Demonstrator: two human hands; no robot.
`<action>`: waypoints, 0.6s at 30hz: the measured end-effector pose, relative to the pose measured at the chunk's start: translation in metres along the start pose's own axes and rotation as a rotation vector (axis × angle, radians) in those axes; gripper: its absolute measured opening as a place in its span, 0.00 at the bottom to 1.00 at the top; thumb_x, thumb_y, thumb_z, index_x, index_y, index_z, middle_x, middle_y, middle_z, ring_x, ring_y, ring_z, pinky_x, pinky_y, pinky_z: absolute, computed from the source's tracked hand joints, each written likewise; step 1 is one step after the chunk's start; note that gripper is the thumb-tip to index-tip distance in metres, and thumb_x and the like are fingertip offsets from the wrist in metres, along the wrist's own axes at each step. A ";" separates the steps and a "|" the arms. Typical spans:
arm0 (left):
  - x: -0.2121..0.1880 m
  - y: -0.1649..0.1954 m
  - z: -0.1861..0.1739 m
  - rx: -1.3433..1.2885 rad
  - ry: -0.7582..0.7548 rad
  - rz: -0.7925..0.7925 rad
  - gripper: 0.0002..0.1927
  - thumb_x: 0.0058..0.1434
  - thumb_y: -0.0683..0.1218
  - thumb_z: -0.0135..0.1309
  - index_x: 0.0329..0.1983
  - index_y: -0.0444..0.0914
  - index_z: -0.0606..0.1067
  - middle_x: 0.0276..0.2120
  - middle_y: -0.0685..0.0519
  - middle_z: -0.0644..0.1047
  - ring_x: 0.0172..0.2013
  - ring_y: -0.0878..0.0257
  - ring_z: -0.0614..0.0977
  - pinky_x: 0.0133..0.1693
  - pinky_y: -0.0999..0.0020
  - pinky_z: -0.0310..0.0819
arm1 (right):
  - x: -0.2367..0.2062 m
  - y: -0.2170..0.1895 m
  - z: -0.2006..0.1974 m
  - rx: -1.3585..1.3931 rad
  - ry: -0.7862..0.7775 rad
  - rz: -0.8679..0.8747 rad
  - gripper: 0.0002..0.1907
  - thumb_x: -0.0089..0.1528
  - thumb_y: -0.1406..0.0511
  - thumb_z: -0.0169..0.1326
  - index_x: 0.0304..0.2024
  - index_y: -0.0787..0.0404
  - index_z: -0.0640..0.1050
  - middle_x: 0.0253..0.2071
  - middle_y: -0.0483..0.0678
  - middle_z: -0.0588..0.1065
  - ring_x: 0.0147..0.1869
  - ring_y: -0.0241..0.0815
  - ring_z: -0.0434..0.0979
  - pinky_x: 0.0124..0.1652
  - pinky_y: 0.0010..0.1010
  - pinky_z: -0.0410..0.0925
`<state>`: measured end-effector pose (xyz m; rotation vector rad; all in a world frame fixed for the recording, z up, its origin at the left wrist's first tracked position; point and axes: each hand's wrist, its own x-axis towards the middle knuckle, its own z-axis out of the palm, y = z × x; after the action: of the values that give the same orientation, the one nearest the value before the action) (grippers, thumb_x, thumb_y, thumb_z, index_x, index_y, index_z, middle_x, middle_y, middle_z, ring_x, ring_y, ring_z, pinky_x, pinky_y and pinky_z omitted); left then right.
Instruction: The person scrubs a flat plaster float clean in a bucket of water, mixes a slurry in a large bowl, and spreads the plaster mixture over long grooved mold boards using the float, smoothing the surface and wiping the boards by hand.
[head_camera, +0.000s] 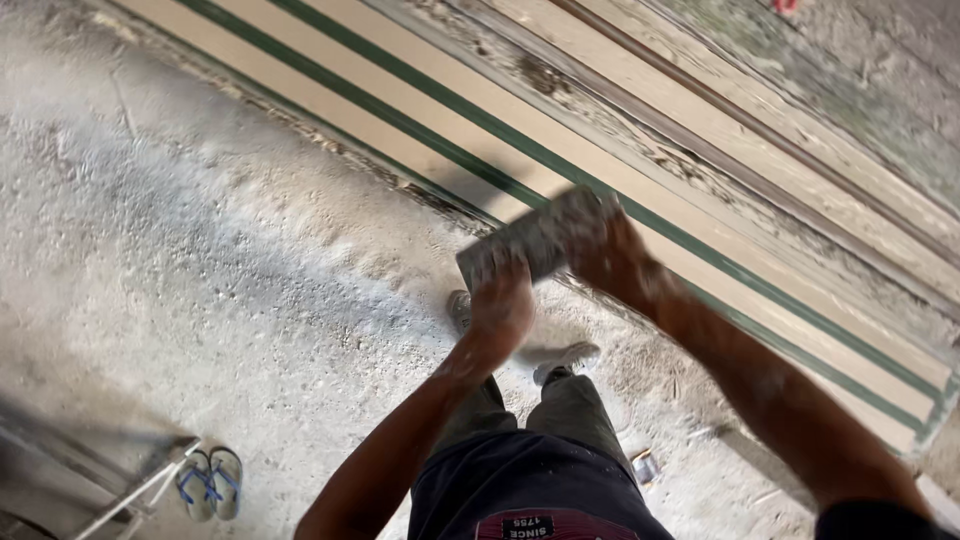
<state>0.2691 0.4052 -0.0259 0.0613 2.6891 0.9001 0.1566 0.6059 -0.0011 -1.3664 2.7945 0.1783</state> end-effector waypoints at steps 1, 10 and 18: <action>0.020 -0.006 -0.007 0.043 0.153 -0.044 0.27 0.66 0.42 0.50 0.65 0.23 0.63 0.58 0.25 0.71 0.45 0.43 0.84 0.39 0.60 0.83 | 0.036 0.016 0.006 -0.064 0.065 -0.077 0.26 0.65 0.61 0.50 0.67 0.55 0.66 0.68 0.54 0.62 0.75 0.54 0.60 0.72 0.52 0.51; 0.102 -0.058 -0.084 -0.299 -0.192 -0.323 0.37 0.63 0.57 0.54 0.70 0.37 0.58 0.49 0.39 0.75 0.43 0.47 0.82 0.47 0.49 0.79 | 0.214 0.047 -0.012 0.045 -0.247 -0.408 0.25 0.58 0.60 0.55 0.60 0.49 0.75 0.62 0.47 0.74 0.66 0.43 0.72 0.67 0.37 0.59; 0.088 -0.012 -0.055 -0.383 -0.036 0.039 0.30 0.61 0.64 0.56 0.54 0.38 0.75 0.42 0.45 0.77 0.39 0.52 0.78 0.36 0.51 0.78 | 0.166 0.055 -0.054 -0.057 -0.801 -0.275 0.08 0.66 0.61 0.52 0.46 0.51 0.78 0.46 0.46 0.80 0.47 0.39 0.81 0.52 0.34 0.76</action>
<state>0.1691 0.3750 -0.0152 0.0443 2.4424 1.3933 0.0126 0.5027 0.0453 -1.2852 1.9425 0.6345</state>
